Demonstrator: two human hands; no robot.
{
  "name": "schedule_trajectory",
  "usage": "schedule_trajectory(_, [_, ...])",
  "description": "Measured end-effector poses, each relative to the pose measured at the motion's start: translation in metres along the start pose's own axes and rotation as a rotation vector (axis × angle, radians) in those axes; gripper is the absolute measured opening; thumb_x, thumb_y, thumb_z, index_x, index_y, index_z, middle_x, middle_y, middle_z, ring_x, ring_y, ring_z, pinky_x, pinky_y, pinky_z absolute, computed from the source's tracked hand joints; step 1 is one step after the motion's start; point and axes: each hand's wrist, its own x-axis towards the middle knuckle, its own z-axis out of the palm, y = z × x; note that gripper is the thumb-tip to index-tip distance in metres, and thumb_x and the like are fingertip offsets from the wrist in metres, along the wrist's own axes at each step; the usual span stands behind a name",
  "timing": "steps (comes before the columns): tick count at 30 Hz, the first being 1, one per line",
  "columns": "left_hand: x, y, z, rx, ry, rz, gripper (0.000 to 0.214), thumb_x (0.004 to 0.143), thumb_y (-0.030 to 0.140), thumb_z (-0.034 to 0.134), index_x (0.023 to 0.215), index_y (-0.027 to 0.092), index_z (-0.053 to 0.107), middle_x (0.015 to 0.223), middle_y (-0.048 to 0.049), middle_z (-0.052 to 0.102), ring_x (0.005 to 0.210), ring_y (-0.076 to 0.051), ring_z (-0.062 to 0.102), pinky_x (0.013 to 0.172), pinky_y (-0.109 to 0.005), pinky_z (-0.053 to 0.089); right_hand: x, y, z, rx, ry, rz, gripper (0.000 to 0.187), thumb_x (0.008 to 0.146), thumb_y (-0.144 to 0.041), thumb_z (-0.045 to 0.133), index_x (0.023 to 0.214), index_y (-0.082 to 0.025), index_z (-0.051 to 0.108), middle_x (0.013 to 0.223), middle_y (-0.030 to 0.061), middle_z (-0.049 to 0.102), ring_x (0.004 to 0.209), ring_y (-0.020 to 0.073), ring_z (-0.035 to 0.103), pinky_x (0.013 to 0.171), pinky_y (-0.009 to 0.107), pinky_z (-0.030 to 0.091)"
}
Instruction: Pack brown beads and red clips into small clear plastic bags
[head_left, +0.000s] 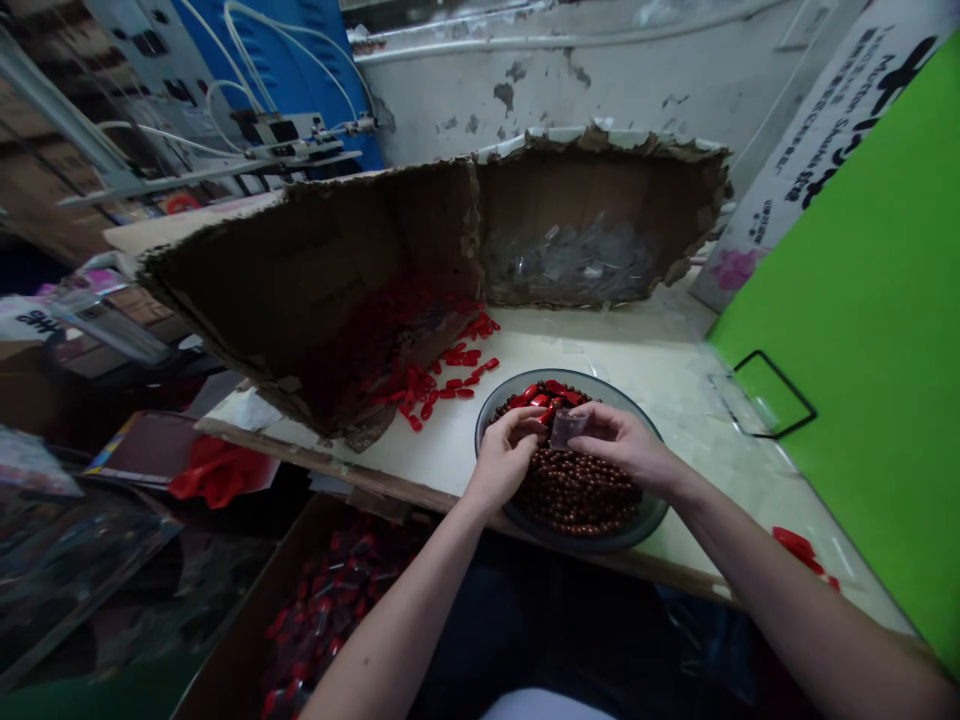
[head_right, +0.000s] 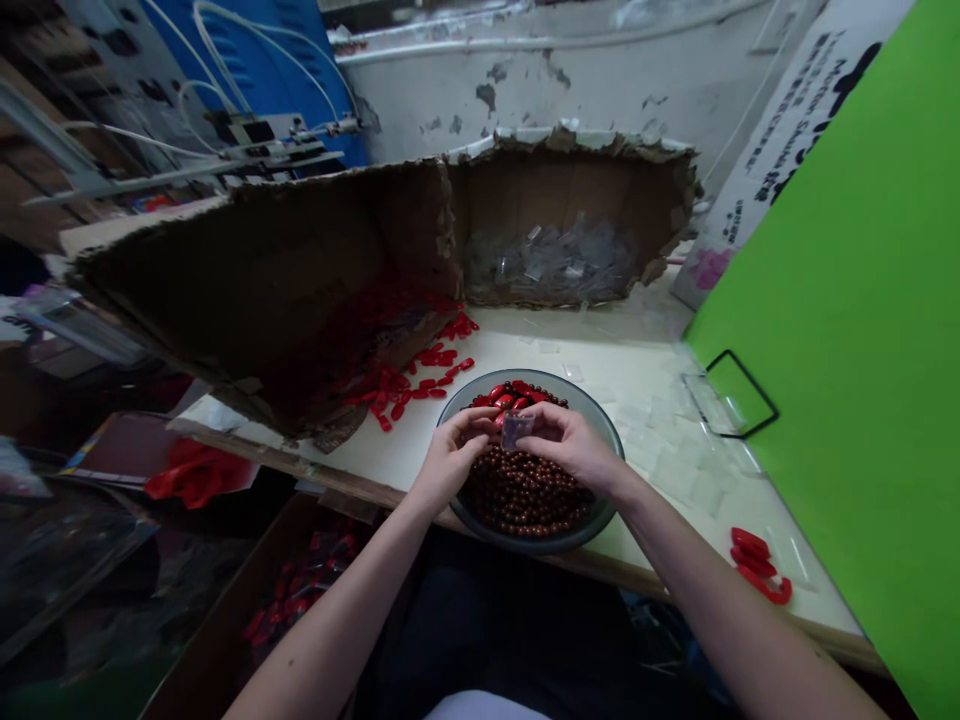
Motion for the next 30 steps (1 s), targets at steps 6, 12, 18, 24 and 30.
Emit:
schedule_trajectory(6, [-0.001, 0.013, 0.009, -0.213, -0.06, -0.069, 0.034, 0.074, 0.015, 0.06, 0.107, 0.016, 0.066, 0.093, -0.0058, 0.069, 0.086, -0.016, 0.063, 0.078, -0.026, 0.05, 0.001, -0.015, 0.002, 0.06, 0.059, -0.093, 0.033, 0.072, -0.033, 0.077, 0.1, -0.021, 0.063, 0.103, 0.0036, 0.073, 0.096, 0.02, 0.068, 0.093, 0.039, 0.05])
schedule_trajectory(12, [0.002, 0.003, 0.009, -0.334, -0.073, -0.121, 0.032, 0.074, 0.022, 0.063, 0.106, 0.017, 0.068, 0.099, -0.0063, 0.07, 0.085, -0.016, 0.064, 0.076, -0.027, 0.052, -0.001, -0.018, 0.004, 0.024, 0.085, -0.095, 0.033, 0.072, -0.03, 0.077, 0.1, -0.021, 0.062, 0.105, 0.0042, 0.072, 0.093, 0.0188, 0.069, 0.09, 0.037, 0.052])
schedule_trajectory(18, [0.004, -0.004, 0.006, -0.433, -0.041, -0.176, 0.031, 0.076, 0.033, 0.065, 0.1, 0.014, 0.07, 0.088, -0.0074, 0.07, 0.078, -0.016, 0.064, 0.071, -0.028, 0.052, -0.002, -0.014, 0.008, -0.014, 0.097, -0.098, 0.046, 0.074, -0.029, 0.074, 0.115, -0.024, 0.054, 0.099, 0.0041, 0.072, 0.091, 0.0195, 0.069, 0.087, 0.038, 0.054])
schedule_trajectory(24, [0.002, -0.002, 0.003, -0.437, -0.044, -0.16, 0.032, 0.08, 0.038, 0.063, 0.099, 0.013, 0.071, 0.086, -0.008, 0.07, 0.079, -0.016, 0.064, 0.07, -0.025, 0.051, -0.002, -0.009, 0.009, -0.025, 0.106, -0.052, 0.048, 0.075, -0.031, 0.073, 0.117, -0.024, 0.052, 0.099, 0.0052, 0.072, 0.091, 0.0208, 0.07, 0.086, 0.04, 0.055])
schedule_trajectory(30, [0.001, 0.002, 0.008, -0.368, -0.059, -0.196, 0.034, 0.07, 0.034, 0.074, 0.097, 0.013, 0.072, 0.092, -0.0076, 0.071, 0.079, -0.016, 0.063, 0.072, -0.027, 0.051, -0.002, -0.005, 0.011, -0.049, 0.103, -0.066, 0.052, 0.071, -0.033, 0.076, 0.117, -0.025, 0.052, 0.098, 0.0049, 0.073, 0.089, 0.022, 0.07, 0.083, 0.041, 0.056])
